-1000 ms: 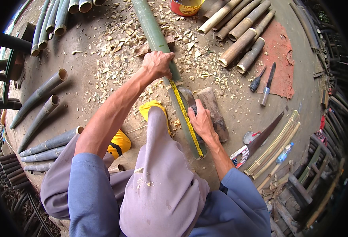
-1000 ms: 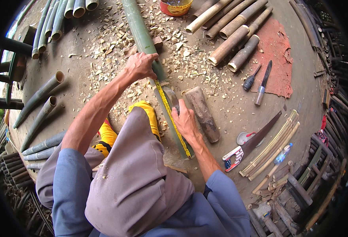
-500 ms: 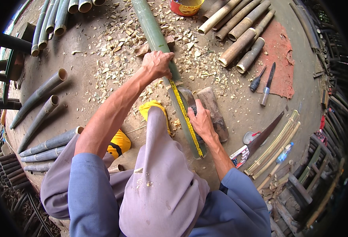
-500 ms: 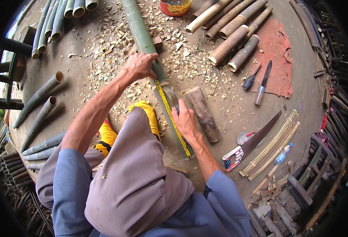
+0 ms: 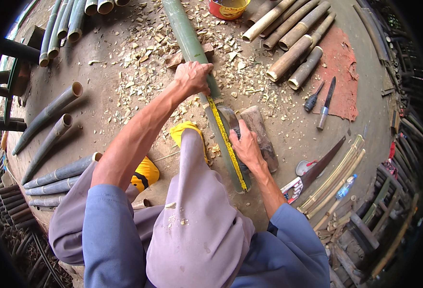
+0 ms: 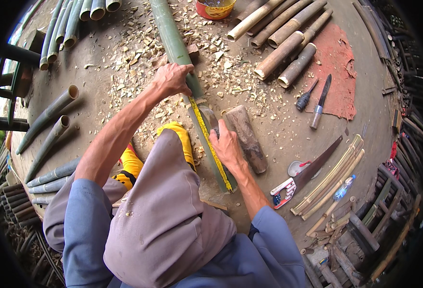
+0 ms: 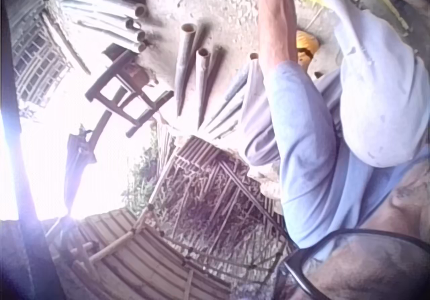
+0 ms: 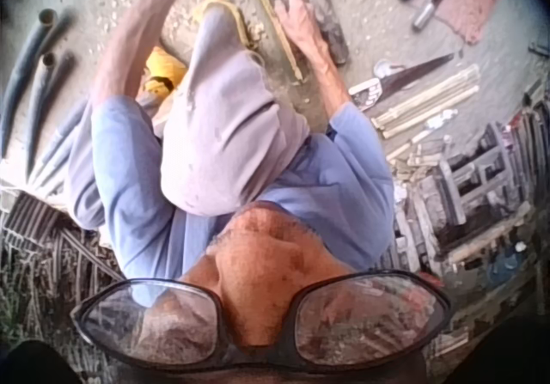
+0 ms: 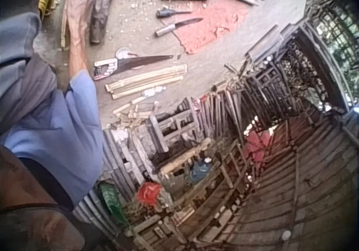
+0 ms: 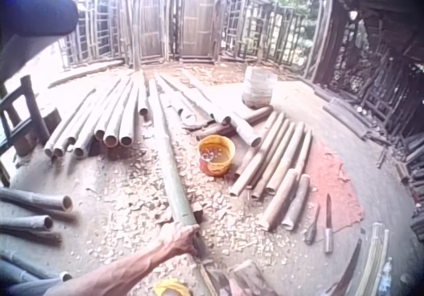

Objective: The person carves a hole into a bamboo stalk using a knife and a mallet, measures it with a tape measure, and then fits a smaller bamboo piece into the hole.

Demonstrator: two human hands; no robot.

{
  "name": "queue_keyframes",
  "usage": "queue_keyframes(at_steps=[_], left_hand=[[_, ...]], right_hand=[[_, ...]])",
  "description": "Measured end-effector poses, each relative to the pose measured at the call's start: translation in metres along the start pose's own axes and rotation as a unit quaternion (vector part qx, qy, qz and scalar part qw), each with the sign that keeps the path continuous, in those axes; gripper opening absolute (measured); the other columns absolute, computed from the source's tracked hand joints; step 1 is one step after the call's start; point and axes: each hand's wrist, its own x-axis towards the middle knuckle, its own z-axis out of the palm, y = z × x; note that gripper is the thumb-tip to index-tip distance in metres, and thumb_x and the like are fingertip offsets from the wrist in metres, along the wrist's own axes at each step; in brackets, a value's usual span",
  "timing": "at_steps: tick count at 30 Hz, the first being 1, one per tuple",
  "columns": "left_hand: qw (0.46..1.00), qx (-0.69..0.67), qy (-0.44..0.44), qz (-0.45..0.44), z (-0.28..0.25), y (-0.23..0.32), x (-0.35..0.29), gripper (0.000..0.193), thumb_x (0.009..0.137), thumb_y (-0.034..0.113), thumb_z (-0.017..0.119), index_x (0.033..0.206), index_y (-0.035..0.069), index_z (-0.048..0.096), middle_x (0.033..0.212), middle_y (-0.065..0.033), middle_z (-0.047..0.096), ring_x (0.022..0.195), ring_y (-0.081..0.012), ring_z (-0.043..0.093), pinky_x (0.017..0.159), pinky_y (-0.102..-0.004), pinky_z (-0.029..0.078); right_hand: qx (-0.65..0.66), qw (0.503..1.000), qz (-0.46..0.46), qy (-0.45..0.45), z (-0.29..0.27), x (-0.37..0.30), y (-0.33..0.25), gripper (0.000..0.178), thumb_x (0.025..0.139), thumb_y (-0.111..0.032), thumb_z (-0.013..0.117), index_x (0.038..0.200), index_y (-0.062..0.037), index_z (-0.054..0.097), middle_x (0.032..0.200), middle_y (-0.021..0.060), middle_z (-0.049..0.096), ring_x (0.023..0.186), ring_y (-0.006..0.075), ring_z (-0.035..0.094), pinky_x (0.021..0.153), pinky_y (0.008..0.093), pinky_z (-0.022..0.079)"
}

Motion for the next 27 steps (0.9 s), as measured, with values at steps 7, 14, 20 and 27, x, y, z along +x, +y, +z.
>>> queue_keyframes(at_steps=[7, 14, 20, 27], left_hand=[[1.0, 0.005, -0.003, -0.003, -0.0001, 0.0003, 0.001, 0.051, 0.054, 0.033, 0.083, 0.096, 0.014, 0.062, 0.079, -0.0074, 0.068, 0.075, -0.0269, 0.068, 0.06, -0.0389, 0.052], [1.0, 0.002, 0.004, 0.005, 0.0009, -0.0014, 0.0006, 0.05, 0.053, 0.033, 0.083, 0.095, 0.014, 0.062, 0.079, -0.0077, 0.068, 0.076, -0.0274, 0.068, 0.061, -0.0393, 0.052], [1.0, -0.004, 0.0, -0.001, 0.0009, -0.0008, 0.0006, 0.051, 0.053, 0.033, 0.083, 0.095, 0.014, 0.063, 0.079, -0.0082, 0.068, 0.076, -0.0279, 0.068, 0.061, -0.0395, 0.053], [1.0, 0.0, 0.013, 0.01, 0.0028, -0.0024, 0.0006, 0.051, 0.053, 0.034, 0.083, 0.095, 0.013, 0.062, 0.078, -0.0082, 0.068, 0.075, -0.0278, 0.068, 0.061, -0.0397, 0.053]], right_hand=[[0.015, 1.0, 0.021, 0.003, 0.0006, -0.0012, 0.0012, 0.027, 0.09, -0.016, 0.053, 0.106, 0.0032, 0.045, 0.065, 0.0291, 0.056, 0.066, 0.0465, 0.061, 0.055, 0.0498, 0.044], [0.044, 0.998, 0.04, -0.011, 0.0029, 0.0009, -0.0007, 0.026, 0.09, -0.017, 0.053, 0.105, 0.0032, 0.045, 0.066, 0.0289, 0.056, 0.066, 0.0462, 0.061, 0.055, 0.0497, 0.044], [0.024, 0.999, 0.043, -0.01, 0.0029, 0.0027, -0.0027, 0.027, 0.09, -0.017, 0.053, 0.106, 0.0036, 0.044, 0.066, 0.0292, 0.056, 0.066, 0.0465, 0.06, 0.055, 0.0497, 0.043], [0.017, 0.999, 0.04, -0.017, 0.0014, 0.0048, -0.0027, 0.029, 0.09, -0.017, 0.053, 0.106, 0.0053, 0.044, 0.064, 0.0298, 0.055, 0.065, 0.047, 0.06, 0.055, 0.0504, 0.043]])
